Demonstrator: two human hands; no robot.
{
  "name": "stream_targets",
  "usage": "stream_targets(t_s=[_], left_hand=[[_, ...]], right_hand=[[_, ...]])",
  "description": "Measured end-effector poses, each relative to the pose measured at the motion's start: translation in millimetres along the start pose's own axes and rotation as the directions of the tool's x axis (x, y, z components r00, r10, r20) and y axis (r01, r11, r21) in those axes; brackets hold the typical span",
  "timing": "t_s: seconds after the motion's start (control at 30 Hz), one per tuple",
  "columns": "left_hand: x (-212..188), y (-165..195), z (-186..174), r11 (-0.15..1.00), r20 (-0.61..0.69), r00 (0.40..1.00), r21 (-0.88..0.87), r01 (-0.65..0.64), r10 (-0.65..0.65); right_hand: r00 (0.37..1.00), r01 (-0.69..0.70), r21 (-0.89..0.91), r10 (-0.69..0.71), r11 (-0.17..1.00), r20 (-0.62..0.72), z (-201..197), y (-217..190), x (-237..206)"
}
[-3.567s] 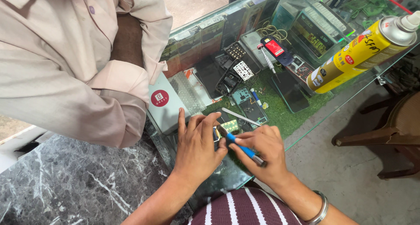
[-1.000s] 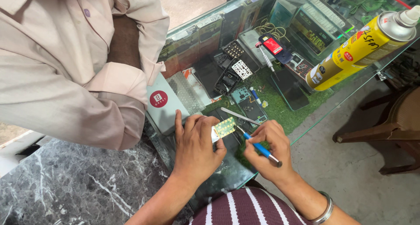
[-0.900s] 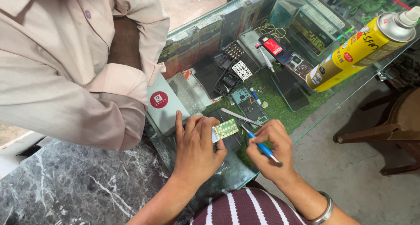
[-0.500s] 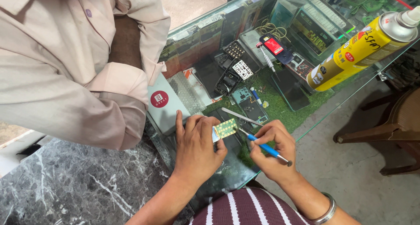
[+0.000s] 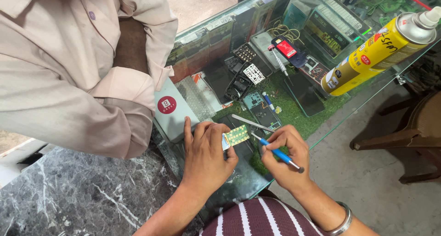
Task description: The person cleans a small circuit board with compressed air, then uses a precision screwdriver to adjust components on the board. They also use tweezers to handle a small part and apply a red adhesive strip to the board. The work is performed on a glass display counter in a repair shop.
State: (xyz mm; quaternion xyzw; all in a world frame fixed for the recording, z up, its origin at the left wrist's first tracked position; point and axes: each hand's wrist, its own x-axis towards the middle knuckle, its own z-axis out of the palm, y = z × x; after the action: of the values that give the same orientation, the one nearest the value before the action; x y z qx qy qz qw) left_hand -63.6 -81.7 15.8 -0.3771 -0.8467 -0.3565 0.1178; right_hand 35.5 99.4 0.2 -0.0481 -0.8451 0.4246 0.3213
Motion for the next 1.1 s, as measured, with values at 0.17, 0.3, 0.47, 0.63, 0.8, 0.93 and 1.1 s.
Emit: stream_targets(t_s=[0.17, 0.3, 0.47, 0.63, 0.8, 0.93, 1.1], left_hand=[[-0.4, -0.3, -0.4, 1.000, 0.006, 1.000, 0.002, -0.007, 0.007], [-0.6, -0.5, -0.9, 1.000, 0.010, 1.000, 0.005, 0.001, -0.001], [0.3, 0.1, -1.0, 1.000, 0.010, 1.000, 0.001, -0.003, 0.003], [0.2, 0.8, -1.5, 1.000, 0.020, 1.000, -0.009, 0.009, -0.009], [-0.2, 0.2, -2.2, 1.000, 0.008, 1.000, -0.008, -0.001, 0.001], [0.2, 0.4, -1.9, 1.000, 0.010, 1.000, -0.004, -0.002, 0.002], [0.3, 0.6, -1.5, 1.000, 0.019, 1.000, -0.008, 0.006, -0.006]], right_hand=[[0.999, -0.035, -0.052, 0.035, 0.998, 0.003, 1.1, -2.3, 0.1], [0.999, -0.033, -0.028, 0.033, 0.999, -0.007, 2.8, -2.5, -0.3], [0.999, -0.003, -0.054, 0.000, 0.999, -0.046, 3.6, -1.1, 1.0], [0.999, 0.048, -0.099, -0.048, 0.994, -0.002, 2.3, -1.5, 0.3], [1.000, -0.007, -0.010, 0.007, 1.000, -0.013, 2.6, -1.7, -1.3], [1.000, -0.005, -0.033, 0.005, 0.999, -0.024, 3.4, -1.0, -0.5], [0.999, 0.039, -0.086, -0.039, 0.995, 0.001, 3.6, -0.6, 0.2]])
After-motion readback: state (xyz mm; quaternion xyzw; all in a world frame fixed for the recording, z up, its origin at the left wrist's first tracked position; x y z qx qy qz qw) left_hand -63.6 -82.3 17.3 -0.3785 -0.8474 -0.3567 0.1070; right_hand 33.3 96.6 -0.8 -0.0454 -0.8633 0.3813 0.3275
